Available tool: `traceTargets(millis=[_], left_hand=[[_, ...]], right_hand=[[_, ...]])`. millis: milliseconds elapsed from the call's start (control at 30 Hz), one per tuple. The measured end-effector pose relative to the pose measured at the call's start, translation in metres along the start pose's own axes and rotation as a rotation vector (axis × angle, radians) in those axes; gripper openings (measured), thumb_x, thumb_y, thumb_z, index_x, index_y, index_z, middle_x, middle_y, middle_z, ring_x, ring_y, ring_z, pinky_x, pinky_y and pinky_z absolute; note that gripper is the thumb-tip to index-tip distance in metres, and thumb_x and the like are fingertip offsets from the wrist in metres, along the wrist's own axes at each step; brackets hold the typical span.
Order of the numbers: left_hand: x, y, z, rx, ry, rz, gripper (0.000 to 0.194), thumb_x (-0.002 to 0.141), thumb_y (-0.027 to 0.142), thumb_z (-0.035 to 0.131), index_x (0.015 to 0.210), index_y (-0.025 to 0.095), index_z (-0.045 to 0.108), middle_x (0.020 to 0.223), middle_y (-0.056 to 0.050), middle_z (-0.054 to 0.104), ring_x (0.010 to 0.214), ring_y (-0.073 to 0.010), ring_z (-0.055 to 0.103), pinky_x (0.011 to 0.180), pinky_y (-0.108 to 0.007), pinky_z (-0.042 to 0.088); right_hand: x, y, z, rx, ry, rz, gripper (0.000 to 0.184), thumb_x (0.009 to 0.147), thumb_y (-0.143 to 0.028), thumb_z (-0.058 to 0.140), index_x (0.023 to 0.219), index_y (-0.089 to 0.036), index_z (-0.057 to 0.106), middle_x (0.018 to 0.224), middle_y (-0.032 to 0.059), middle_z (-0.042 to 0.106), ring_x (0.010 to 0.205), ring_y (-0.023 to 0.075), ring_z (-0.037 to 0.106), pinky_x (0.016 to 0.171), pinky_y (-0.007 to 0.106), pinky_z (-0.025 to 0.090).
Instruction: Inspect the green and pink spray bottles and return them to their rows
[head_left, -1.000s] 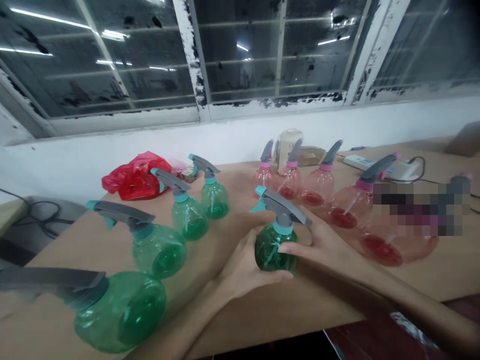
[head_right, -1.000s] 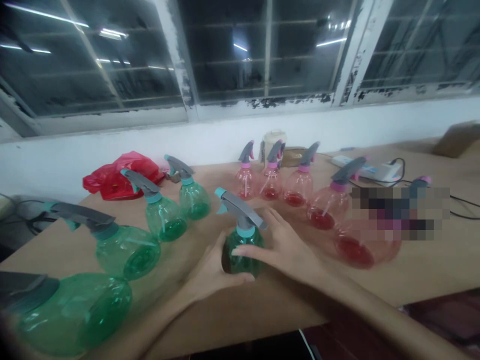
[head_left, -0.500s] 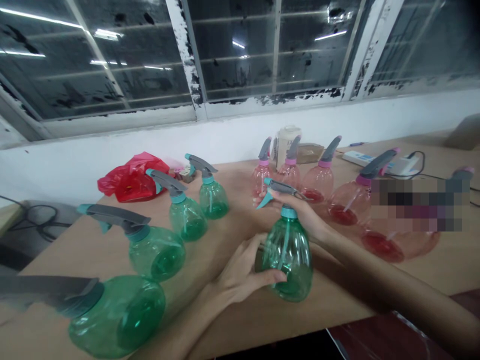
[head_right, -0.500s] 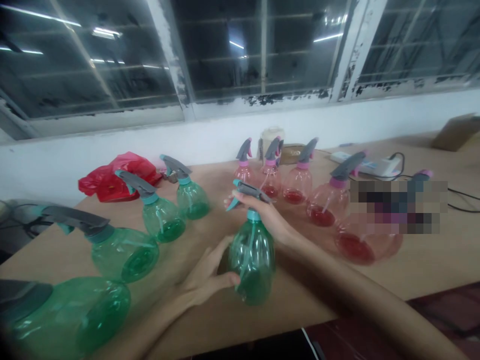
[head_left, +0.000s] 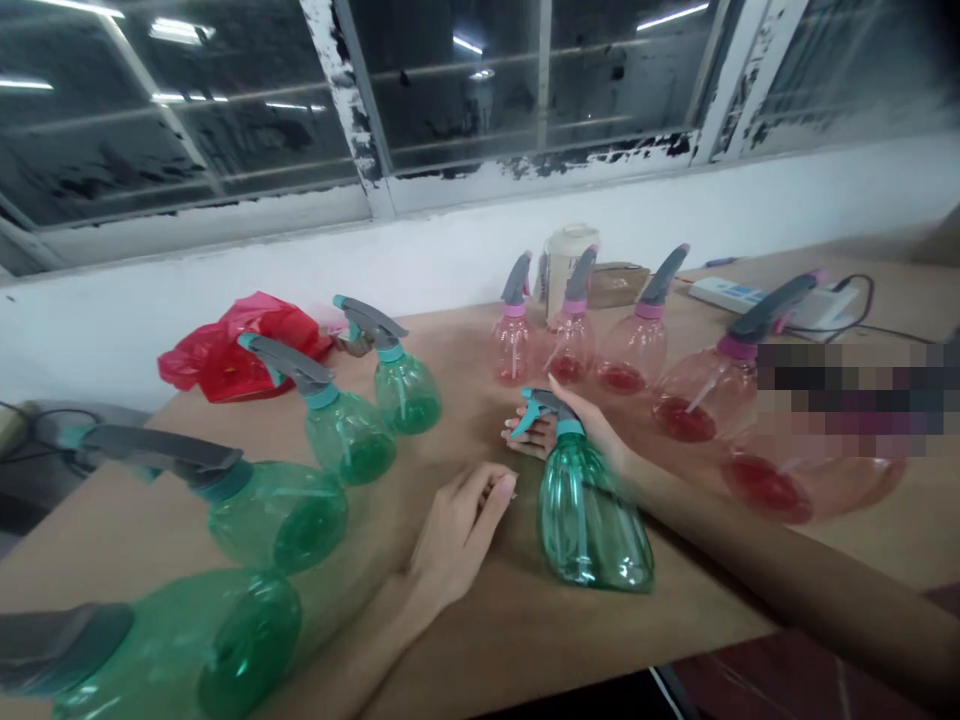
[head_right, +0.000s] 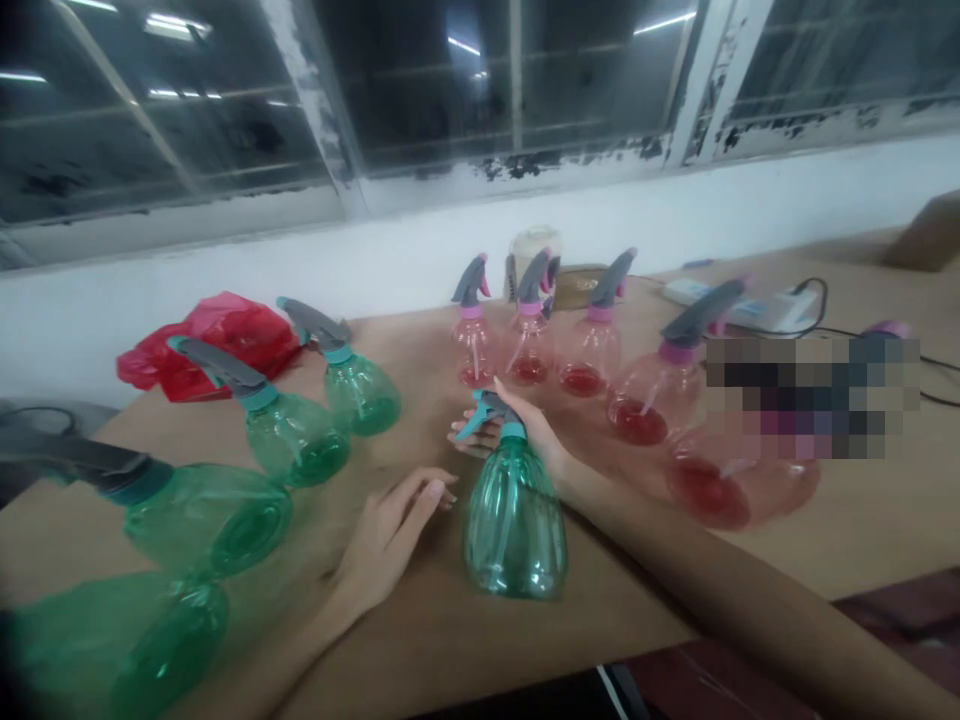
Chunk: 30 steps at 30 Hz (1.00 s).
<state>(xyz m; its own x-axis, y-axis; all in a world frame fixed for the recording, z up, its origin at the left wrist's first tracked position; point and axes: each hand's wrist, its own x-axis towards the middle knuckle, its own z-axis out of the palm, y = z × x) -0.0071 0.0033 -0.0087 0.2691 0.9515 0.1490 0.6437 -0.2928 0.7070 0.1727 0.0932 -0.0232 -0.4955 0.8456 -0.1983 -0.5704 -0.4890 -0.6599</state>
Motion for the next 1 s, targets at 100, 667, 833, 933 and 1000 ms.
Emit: traceTargets(millis=[100, 667, 833, 933, 1000], left_hand=[[0.0, 0.001, 0.0, 0.003, -0.006, 0.004, 0.032, 0.096, 0.04, 0.033, 0.093, 0.021, 0.059, 0.081, 0.0, 0.067, 0.078, -0.0153, 0.063, 0.075, -0.027, 0.044], [-0.003, 0.003, 0.0, 0.059, -0.008, 0.089, 0.029, 0.096, 0.037, 0.034, 0.094, 0.022, 0.059, 0.072, 0.002, 0.065, 0.07, -0.0147, 0.063, 0.069, -0.027, 0.046], [-0.003, 0.003, 0.0, 0.085, 0.007, 0.092, 0.028, 0.096, 0.035, 0.035, 0.095, 0.021, 0.06, 0.072, 0.002, 0.066, 0.07, -0.0147, 0.064, 0.068, -0.027, 0.047], [-0.002, 0.004, 0.0, 0.093, 0.011, 0.08, 0.027, 0.096, 0.035, 0.036, 0.094, 0.022, 0.06, 0.073, 0.002, 0.066, 0.072, -0.0149, 0.064, 0.069, -0.026, 0.047], [-0.002, 0.005, -0.001, 0.097, 0.006, 0.074, 0.026, 0.095, 0.035, 0.037, 0.094, 0.022, 0.059, 0.074, 0.002, 0.066, 0.072, -0.0149, 0.065, 0.069, -0.026, 0.047]], right_hand=[[0.001, 0.001, -0.001, 0.086, -0.017, 0.02, 0.04, 0.088, -0.049, 0.046, 0.087, -0.013, 0.063, 0.081, 0.0111, 0.07, 0.085, 0.0236, 0.068, 0.088, 0.042, 0.051], [-0.01, 0.007, 0.005, 0.054, -0.046, 0.028, 0.025, 0.083, -0.039, 0.059, 0.078, -0.015, 0.061, 0.068, 0.0021, 0.065, 0.064, 0.014, 0.063, 0.068, 0.029, 0.053], [-0.009, 0.009, 0.006, 0.036, -0.122, 0.066, 0.035, 0.086, -0.047, 0.053, 0.084, -0.013, 0.063, 0.078, 0.0066, 0.069, 0.077, 0.0175, 0.067, 0.084, 0.035, 0.05], [-0.006, 0.009, 0.003, 0.047, -0.136, 0.046, 0.036, 0.087, -0.047, 0.051, 0.087, -0.013, 0.063, 0.085, 0.008, 0.069, 0.087, 0.02, 0.067, 0.091, 0.039, 0.048], [-0.005, 0.009, 0.001, 0.047, -0.156, 0.05, 0.038, 0.087, -0.048, 0.049, 0.086, -0.013, 0.064, 0.089, 0.0098, 0.069, 0.093, 0.0217, 0.065, 0.094, 0.04, 0.046]])
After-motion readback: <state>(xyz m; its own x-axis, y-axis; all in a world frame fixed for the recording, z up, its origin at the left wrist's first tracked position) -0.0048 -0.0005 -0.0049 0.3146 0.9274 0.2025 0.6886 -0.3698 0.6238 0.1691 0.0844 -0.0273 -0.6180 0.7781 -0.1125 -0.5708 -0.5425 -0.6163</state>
